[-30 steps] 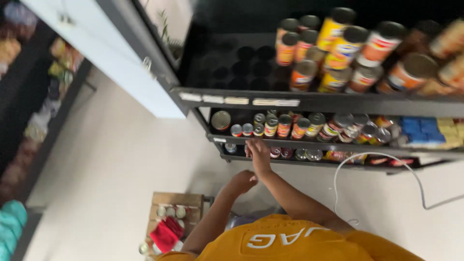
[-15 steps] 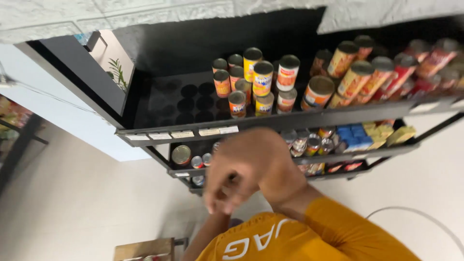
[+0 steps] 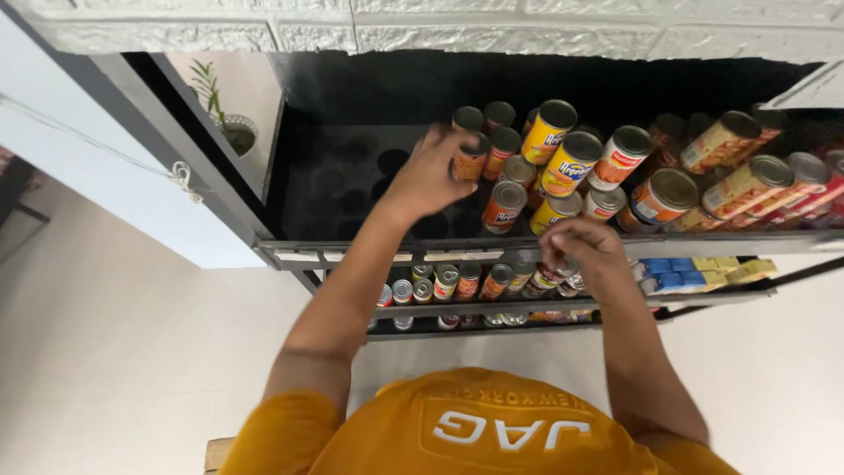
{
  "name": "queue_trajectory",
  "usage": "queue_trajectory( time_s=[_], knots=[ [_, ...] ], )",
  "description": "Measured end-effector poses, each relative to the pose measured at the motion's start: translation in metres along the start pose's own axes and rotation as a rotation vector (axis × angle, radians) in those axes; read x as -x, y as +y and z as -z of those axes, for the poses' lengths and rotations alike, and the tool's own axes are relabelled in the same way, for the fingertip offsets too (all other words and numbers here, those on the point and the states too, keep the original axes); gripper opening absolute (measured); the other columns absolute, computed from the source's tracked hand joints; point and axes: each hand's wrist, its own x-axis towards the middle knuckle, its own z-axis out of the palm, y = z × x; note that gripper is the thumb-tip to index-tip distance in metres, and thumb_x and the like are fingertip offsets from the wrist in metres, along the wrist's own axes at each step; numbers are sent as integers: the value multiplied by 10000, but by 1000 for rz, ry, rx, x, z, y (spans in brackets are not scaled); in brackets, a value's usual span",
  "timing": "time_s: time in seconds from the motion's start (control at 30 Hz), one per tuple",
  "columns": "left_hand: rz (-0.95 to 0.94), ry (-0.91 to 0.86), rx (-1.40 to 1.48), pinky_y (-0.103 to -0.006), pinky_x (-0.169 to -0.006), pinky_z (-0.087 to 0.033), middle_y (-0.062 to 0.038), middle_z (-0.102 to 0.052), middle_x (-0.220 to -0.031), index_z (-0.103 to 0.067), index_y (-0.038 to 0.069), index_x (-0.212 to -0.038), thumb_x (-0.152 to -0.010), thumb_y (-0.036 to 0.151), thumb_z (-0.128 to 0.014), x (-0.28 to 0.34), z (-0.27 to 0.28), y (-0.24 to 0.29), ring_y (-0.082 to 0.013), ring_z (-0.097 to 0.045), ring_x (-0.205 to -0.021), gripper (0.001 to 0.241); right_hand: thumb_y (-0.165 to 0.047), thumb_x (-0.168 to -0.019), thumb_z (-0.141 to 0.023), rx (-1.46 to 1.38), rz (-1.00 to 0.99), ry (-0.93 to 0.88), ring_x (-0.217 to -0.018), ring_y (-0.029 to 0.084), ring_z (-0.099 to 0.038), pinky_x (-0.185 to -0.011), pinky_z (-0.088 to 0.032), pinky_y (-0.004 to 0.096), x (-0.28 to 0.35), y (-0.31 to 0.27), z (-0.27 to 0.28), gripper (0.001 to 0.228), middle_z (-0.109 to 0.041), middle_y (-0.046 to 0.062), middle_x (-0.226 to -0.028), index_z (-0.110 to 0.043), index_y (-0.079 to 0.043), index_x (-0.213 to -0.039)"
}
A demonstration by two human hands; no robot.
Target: Moving canned goods from a shelf to a wooden pallet and back to reorganize inventory.
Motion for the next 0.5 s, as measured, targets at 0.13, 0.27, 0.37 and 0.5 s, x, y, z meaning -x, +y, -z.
queue_trajectory(
  time_s=[0.13, 0.27, 0.37, 0.5],
  knots=[
    [217, -266, -477, -587, -1049, -391, -132, -262, -1587, -407, 278, -1496, -589, 407, -963, -78, -13, -26, -465, -320, -1389, 1071, -80, -1024, -610, 130, 42, 222, -705, 105, -626, -621, -473, 241, -18, 6, -29, 129, -698, 52, -811, -719, -14, -1043],
    [311, -527, -571, -542, -1155, -359, -156, -145, -1662, -311, 255, -1540, -579, 495, -980, -95, -55, -82, -529, -251, -1474, 1196, -83, -1011, -638, 172, 2, 257, -771, 89, -641, -669, -500, 234, -34, 29, -54, 109, -706, 33, -894, -713, -20, -1058],
    [359, -403, -444, -516, -1153, -403, -202, -118, -1672, -294, 319, -1576, -651, 443, -910, -85, -58, -81, -537, -381, -1400, 1118, -74, -1009, -655, 233, 84, 231, -784, 91, -600, -666, -464, 239, -34, 40, -53, 103, -723, 46, -978, -710, -7, -1064],
    [288, -338, -508, -550, -1114, -368, -272, -59, -1622, -338, 252, -1556, -622, 332, -930, -59, -54, -71, -510, -372, -1396, 1110, -71, -993, -641, 169, 66, 225, -783, 112, -663, -649, -480, 243, -22, 48, -47, 105, -727, 46, -989, -700, -4, -1047]
  ],
)
